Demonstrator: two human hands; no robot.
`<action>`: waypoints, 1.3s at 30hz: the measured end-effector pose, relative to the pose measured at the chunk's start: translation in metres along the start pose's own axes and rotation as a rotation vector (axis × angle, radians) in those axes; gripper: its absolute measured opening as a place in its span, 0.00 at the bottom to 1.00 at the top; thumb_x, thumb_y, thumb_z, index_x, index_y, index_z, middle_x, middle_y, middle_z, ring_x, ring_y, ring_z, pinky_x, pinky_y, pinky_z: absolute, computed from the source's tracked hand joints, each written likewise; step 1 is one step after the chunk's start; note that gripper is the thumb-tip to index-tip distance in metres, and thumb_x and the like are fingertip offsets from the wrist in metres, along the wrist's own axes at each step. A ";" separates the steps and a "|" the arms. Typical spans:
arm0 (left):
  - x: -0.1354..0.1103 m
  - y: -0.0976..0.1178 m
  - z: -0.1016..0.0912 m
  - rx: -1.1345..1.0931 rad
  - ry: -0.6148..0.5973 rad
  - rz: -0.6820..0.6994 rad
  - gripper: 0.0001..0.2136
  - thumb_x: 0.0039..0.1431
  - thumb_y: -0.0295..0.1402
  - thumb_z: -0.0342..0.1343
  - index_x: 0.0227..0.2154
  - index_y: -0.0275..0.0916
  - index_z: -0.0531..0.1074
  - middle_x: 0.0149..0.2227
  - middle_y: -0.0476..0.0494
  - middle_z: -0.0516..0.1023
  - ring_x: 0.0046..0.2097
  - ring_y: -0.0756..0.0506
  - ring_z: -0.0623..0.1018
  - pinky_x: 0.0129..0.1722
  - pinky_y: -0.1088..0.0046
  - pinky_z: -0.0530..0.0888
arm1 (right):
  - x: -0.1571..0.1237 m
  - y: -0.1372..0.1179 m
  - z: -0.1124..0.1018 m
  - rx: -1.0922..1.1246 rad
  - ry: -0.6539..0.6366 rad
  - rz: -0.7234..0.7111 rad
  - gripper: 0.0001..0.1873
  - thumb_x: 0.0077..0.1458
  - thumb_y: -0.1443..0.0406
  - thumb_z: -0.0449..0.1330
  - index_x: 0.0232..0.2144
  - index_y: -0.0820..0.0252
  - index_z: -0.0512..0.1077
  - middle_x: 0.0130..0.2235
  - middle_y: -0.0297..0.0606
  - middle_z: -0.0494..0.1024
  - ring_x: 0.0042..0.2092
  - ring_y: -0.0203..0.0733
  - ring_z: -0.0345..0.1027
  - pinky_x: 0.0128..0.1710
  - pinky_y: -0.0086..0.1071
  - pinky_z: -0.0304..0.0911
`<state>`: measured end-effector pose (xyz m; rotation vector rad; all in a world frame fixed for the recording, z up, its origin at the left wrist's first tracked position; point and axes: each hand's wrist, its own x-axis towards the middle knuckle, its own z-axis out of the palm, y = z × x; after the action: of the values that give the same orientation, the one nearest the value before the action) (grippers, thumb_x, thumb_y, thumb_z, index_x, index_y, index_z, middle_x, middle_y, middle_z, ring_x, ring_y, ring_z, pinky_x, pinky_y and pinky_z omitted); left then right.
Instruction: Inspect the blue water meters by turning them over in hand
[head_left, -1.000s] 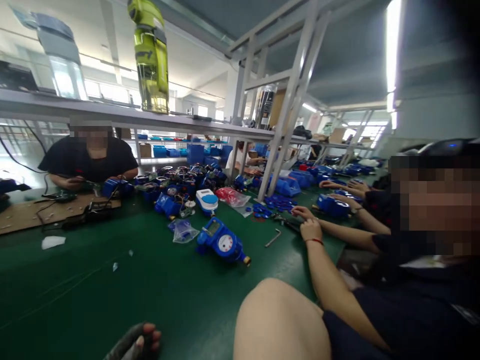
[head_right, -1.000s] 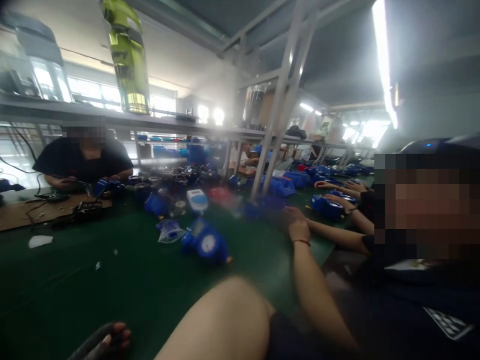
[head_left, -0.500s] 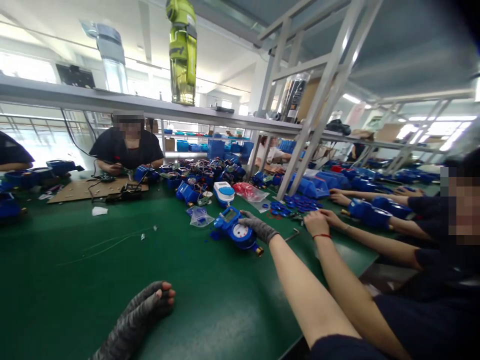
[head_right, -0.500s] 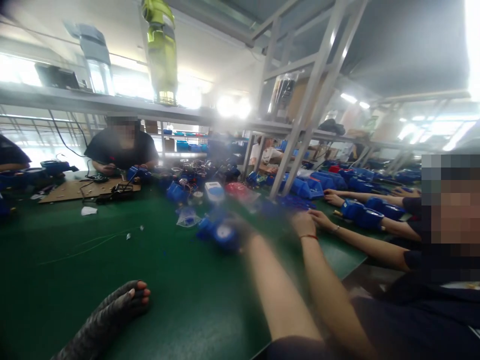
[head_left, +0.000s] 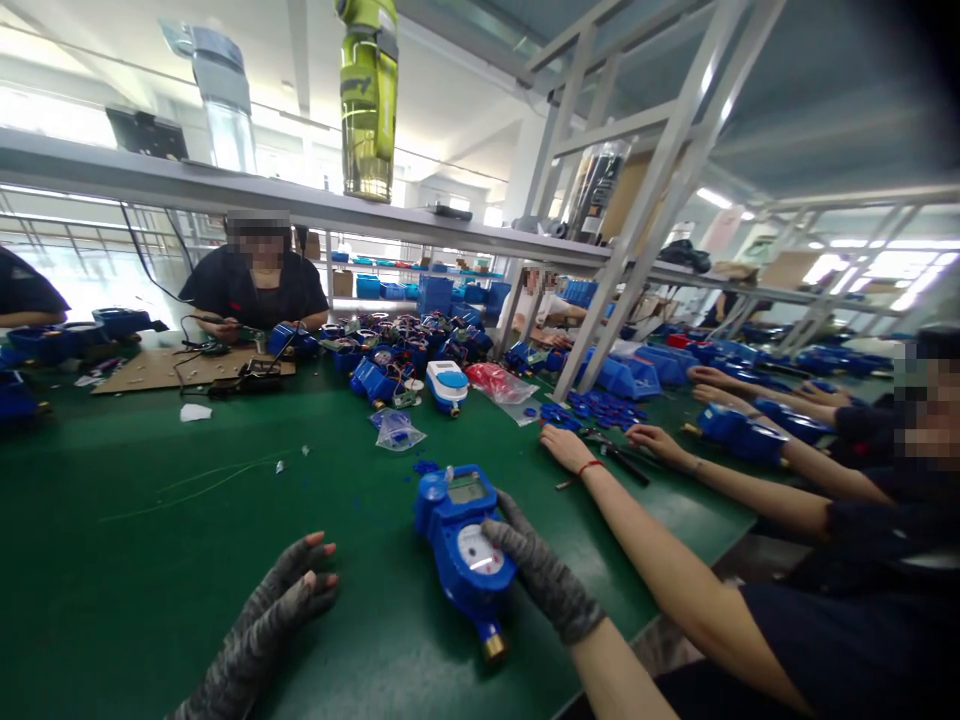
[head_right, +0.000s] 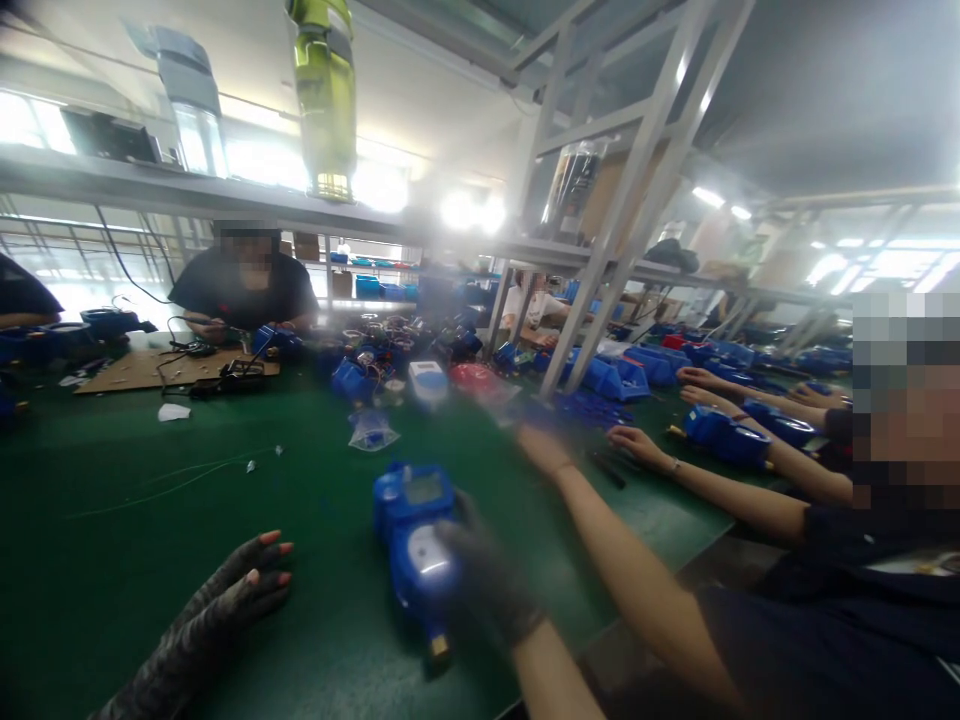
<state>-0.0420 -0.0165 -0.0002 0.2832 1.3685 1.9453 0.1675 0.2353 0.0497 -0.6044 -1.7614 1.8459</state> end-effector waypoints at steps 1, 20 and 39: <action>-0.001 -0.001 0.003 0.006 0.018 0.042 0.34 0.42 0.47 0.71 0.53 0.43 0.69 0.58 0.32 0.68 0.48 0.30 0.76 0.48 0.50 0.75 | -0.011 0.008 0.022 0.110 -0.083 0.060 0.38 0.50 0.53 0.63 0.59 0.54 0.55 0.48 0.44 0.76 0.47 0.51 0.73 0.50 0.49 0.66; -0.030 0.019 0.008 -0.102 -0.042 0.010 0.48 0.41 0.38 0.74 0.63 0.49 0.52 0.54 0.38 0.73 0.56 0.30 0.71 0.50 0.56 0.75 | 0.129 0.060 0.013 -1.057 0.334 0.026 0.12 0.55 0.59 0.57 0.37 0.55 0.77 0.40 0.38 0.79 0.42 0.40 0.72 0.40 0.28 0.63; -0.035 0.027 0.012 -0.111 -0.148 0.159 0.31 0.53 0.33 0.67 0.58 0.42 0.61 0.59 0.32 0.67 0.57 0.28 0.69 0.56 0.47 0.67 | 0.104 0.067 -0.001 -1.354 0.161 -0.130 0.13 0.58 0.63 0.53 0.39 0.59 0.76 0.40 0.42 0.76 0.43 0.41 0.68 0.42 0.30 0.59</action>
<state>-0.0221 -0.0357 0.0366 0.4854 1.1683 2.0771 0.0843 0.3012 -0.0136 -0.9918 -2.6523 0.2558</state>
